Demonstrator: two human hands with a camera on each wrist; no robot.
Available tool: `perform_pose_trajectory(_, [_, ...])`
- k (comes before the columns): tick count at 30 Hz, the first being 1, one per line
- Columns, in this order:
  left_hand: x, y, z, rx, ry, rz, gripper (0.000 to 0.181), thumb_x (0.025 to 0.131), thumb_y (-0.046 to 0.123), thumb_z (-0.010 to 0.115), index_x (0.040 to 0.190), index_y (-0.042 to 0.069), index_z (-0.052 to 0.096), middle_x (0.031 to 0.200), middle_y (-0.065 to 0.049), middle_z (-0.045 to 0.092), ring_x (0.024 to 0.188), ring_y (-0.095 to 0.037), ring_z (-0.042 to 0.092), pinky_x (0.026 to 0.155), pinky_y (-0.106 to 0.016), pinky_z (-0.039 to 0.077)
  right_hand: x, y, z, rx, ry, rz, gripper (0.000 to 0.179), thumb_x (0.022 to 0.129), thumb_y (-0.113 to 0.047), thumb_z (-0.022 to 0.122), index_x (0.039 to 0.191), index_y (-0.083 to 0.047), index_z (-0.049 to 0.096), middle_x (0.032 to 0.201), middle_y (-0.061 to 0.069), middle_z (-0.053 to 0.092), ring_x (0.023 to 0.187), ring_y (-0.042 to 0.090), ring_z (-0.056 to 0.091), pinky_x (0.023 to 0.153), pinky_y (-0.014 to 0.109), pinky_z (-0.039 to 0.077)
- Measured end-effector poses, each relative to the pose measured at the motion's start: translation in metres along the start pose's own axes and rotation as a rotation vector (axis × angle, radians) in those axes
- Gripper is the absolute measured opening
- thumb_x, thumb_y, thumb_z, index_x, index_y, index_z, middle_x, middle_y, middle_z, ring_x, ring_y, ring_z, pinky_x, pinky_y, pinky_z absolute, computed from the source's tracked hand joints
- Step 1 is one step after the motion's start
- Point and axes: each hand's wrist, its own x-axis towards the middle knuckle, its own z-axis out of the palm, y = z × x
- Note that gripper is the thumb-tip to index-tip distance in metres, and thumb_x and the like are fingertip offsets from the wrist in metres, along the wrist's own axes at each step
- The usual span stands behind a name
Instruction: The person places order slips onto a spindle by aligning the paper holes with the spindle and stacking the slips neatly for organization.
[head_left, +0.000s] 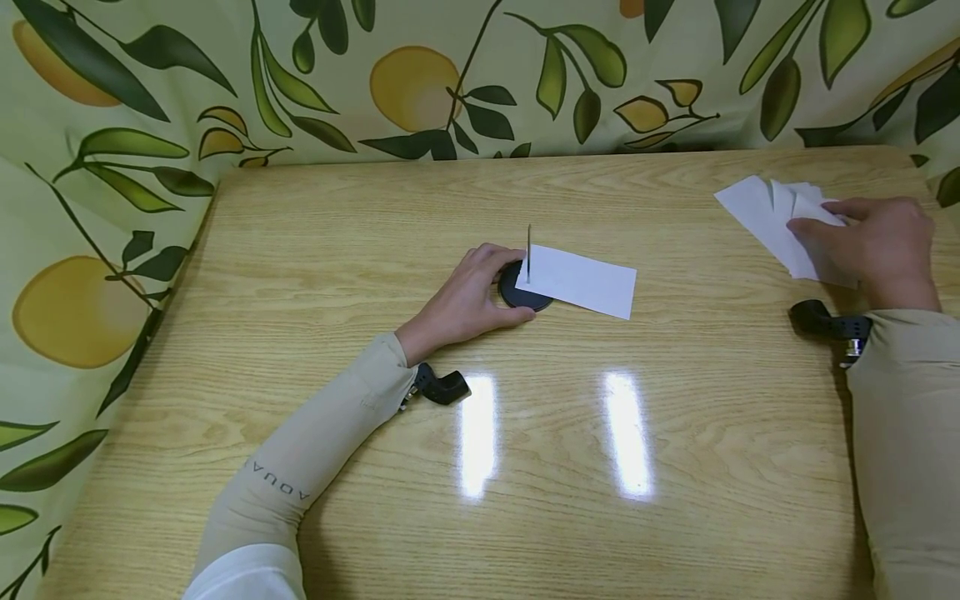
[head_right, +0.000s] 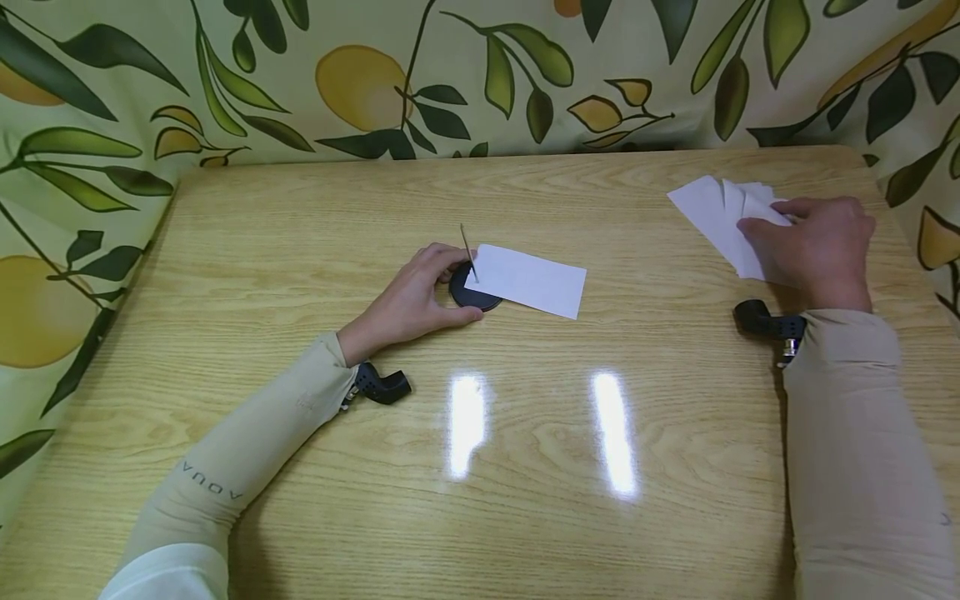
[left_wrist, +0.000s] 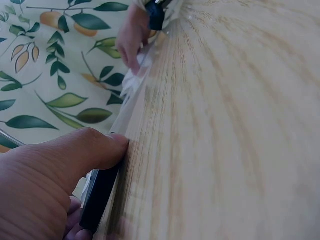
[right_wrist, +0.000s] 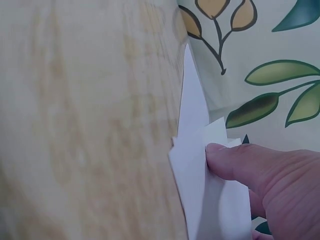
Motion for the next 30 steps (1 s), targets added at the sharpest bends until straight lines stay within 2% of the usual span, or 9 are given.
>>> perform_pose_trajectory(10, [-0.0005,0.0002,-0.0002,0.0,0.004,0.007,0.078,0.079,0.041,0.079,0.144,0.014,0.046,0.139,-0.006,0.049,0.126,-0.02,0.046,0.109,-0.038,0.039,-0.0021,-0.0024,0.0019,-0.006,0.023,-0.031,0.077,0.093,-0.054,0.048,0.149,-0.003,0.033,0.159,0.029,0.014,0.143,0.048,0.015,0.112,0.065,0.021])
perform_pose_trajectory(19, [-0.0008,-0.0002,0.0003,0.002,0.0,0.0,0.078,0.078,0.042,0.079,0.144,0.015,0.046,0.139,-0.005,0.05,0.126,-0.02,0.046,0.109,-0.038,0.04,-0.0021,-0.0033,0.0034,-0.018,0.097,-0.115,0.075,0.092,-0.044,0.056,0.147,0.002,0.035,0.15,0.036,0.024,0.132,0.048,0.022,0.099,0.062,0.024])
perform_pose_trajectory(22, [-0.0011,0.0002,0.0002,0.001,-0.003,-0.004,0.078,0.078,0.042,0.079,0.144,0.015,0.046,0.139,-0.006,0.05,0.126,-0.02,0.046,0.109,-0.038,0.04,-0.0016,-0.0031,0.0041,-0.001,0.104,-0.109,0.076,0.091,-0.044,0.057,0.148,0.002,0.034,0.151,0.035,0.023,0.133,0.047,0.022,0.099,0.061,0.025])
perform_pose_trajectory(28, [-0.0007,0.0001,0.0005,0.002,0.002,-0.004,0.078,0.078,0.042,0.079,0.144,0.016,0.047,0.14,-0.005,0.049,0.127,-0.02,0.046,0.109,-0.038,0.04,0.002,-0.0035,0.0012,-0.002,0.1,-0.064,0.085,0.089,-0.048,0.06,0.152,-0.003,0.025,0.156,0.031,0.017,0.138,0.047,0.019,0.109,0.06,0.029])
perform_pose_trajectory(30, [-0.0004,0.0,0.0005,0.004,0.005,-0.002,0.078,0.078,0.042,0.079,0.143,0.016,0.047,0.14,-0.005,0.05,0.128,-0.02,0.046,0.11,-0.038,0.04,0.0023,-0.0025,0.0012,0.005,0.102,-0.056,0.089,0.088,-0.048,0.061,0.153,-0.003,0.021,0.156,0.031,0.017,0.138,0.047,0.021,0.108,0.06,0.03])
